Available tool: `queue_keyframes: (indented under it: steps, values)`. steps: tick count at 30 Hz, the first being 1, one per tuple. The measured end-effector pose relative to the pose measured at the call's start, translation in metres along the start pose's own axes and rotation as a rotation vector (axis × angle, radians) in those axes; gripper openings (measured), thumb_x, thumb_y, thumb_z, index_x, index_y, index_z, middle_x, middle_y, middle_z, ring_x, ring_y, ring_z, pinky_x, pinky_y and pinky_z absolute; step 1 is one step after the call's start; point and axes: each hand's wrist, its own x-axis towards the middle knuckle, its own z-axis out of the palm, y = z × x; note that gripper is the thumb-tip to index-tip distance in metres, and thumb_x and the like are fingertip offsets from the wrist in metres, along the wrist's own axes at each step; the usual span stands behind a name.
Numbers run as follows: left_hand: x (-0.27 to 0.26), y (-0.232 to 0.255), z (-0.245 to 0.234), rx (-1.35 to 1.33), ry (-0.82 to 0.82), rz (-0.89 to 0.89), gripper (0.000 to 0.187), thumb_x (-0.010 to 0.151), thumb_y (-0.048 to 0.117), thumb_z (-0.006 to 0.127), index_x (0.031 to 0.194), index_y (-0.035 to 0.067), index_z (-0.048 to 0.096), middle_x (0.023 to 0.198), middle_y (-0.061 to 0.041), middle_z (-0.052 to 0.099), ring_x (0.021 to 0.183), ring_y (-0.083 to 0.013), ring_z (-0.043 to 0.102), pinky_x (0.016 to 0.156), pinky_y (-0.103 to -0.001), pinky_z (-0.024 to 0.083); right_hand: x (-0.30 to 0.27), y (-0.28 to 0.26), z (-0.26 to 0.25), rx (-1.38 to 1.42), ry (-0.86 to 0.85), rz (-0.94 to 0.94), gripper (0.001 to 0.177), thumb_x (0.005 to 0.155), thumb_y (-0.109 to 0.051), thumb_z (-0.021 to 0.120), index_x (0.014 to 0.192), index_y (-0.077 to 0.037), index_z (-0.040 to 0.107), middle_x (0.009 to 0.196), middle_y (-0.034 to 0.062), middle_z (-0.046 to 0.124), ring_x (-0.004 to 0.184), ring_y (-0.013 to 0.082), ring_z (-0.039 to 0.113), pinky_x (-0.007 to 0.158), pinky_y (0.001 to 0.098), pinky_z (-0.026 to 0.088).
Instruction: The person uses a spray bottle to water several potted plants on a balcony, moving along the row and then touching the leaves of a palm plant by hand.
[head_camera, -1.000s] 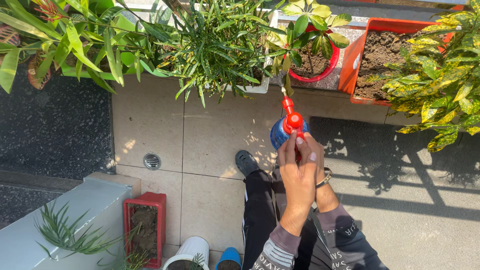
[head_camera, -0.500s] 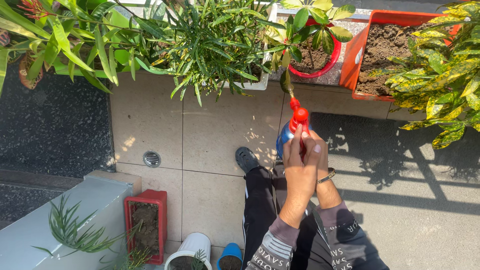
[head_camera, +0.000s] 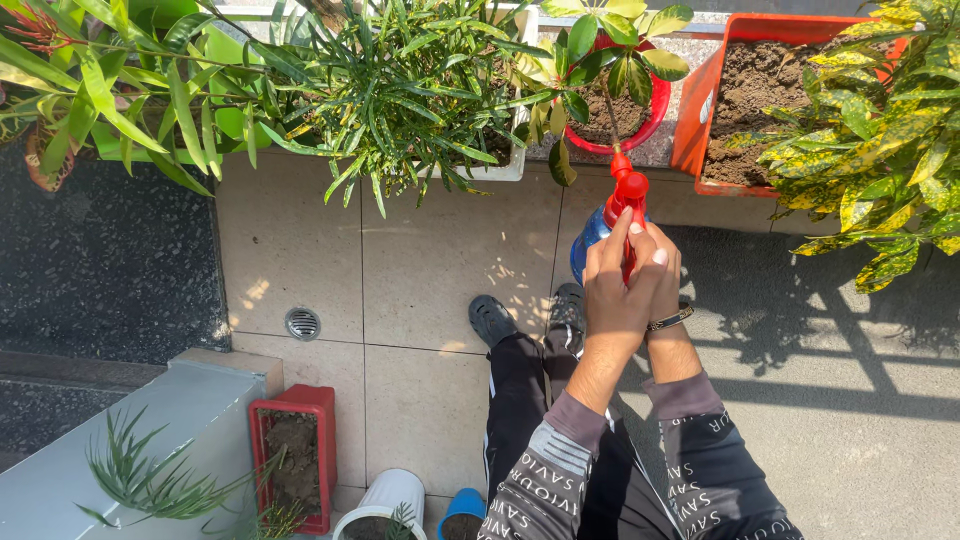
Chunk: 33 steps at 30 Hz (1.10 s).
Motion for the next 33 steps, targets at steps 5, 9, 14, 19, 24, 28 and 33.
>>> queue_keyframes:
  steps: [5,9,14,19,24,28,33]
  values:
    - [-0.005,-0.007,0.009,-0.019,-0.058,-0.072,0.069,0.092,0.041,0.068,0.154,0.016,0.05,0.131,-0.021,0.058,0.118,-0.0367,0.061,0.102,-0.045,0.048,-0.004,0.037,-0.003,-0.04,0.03,0.044,0.034,0.106,-0.024,0.045,0.083,-0.002,0.057,0.074,0.0086,0.058,0.065,0.0204,0.055,0.061,0.0362,0.044]
    - [-0.014,-0.015,0.012,-0.008,-0.063,-0.061,0.069,0.093,0.043,0.068,0.154,0.016,0.05,0.129,-0.02,0.06,0.118,-0.0355,0.062,0.102,-0.044,0.048,-0.014,0.061,-0.003,-0.093,0.02,-0.023,0.033,0.107,-0.025,0.045,0.085,-0.002,0.057,0.079,0.0098,0.06,0.069,0.0202,0.057,0.062,0.0366,0.044]
    - [-0.024,-0.02,0.014,0.036,-0.092,-0.097,0.07,0.094,0.041,0.067,0.156,0.016,0.048,0.131,-0.02,0.057,0.117,-0.0353,0.059,0.104,-0.044,0.045,-0.021,0.066,-0.002,-0.011,0.025,0.091,0.036,0.105,-0.028,0.043,0.084,-0.002,0.057,0.076,0.0104,0.06,0.067,0.0223,0.057,0.062,0.0369,0.044]
    - [-0.029,-0.024,0.014,0.057,-0.045,-0.06,0.07,0.095,0.041,0.067,0.157,0.016,0.046,0.135,-0.02,0.054,0.12,-0.0358,0.058,0.105,-0.044,0.045,-0.026,0.051,0.0,-0.012,0.01,0.056,0.036,0.105,-0.028,0.043,0.085,-0.003,0.058,0.077,0.0103,0.059,0.067,0.0215,0.056,0.061,0.0372,0.044]
    - [-0.034,-0.019,0.006,0.035,-0.05,-0.121,0.069,0.094,0.039,0.069,0.155,0.016,0.047,0.134,-0.018,0.054,0.12,-0.0355,0.056,0.106,-0.044,0.045,-0.031,0.036,-0.001,0.053,-0.036,0.089,0.035,0.104,-0.03,0.044,0.085,-0.005,0.058,0.072,0.007,0.058,0.062,0.0182,0.054,0.057,0.035,0.043]
    - [-0.04,-0.011,0.002,0.002,-0.045,-0.134,0.068,0.095,0.038,0.068,0.156,0.016,0.047,0.132,-0.017,0.055,0.122,-0.0334,0.057,0.106,-0.042,0.045,-0.038,0.036,-0.004,0.189,-0.075,0.19,0.036,0.105,-0.033,0.046,0.084,-0.006,0.057,0.069,0.0049,0.056,0.06,0.0147,0.052,0.054,0.0326,0.042]
    - [-0.048,-0.001,-0.008,-0.113,-0.082,-0.293,0.068,0.093,0.036,0.067,0.154,0.017,0.046,0.13,-0.015,0.054,0.119,-0.0283,0.059,0.103,-0.038,0.049,-0.046,0.048,-0.002,0.053,-0.129,0.254,0.037,0.104,-0.033,0.046,0.081,-0.007,0.061,0.071,0.0015,0.056,0.061,0.0112,0.052,0.054,0.031,0.041]
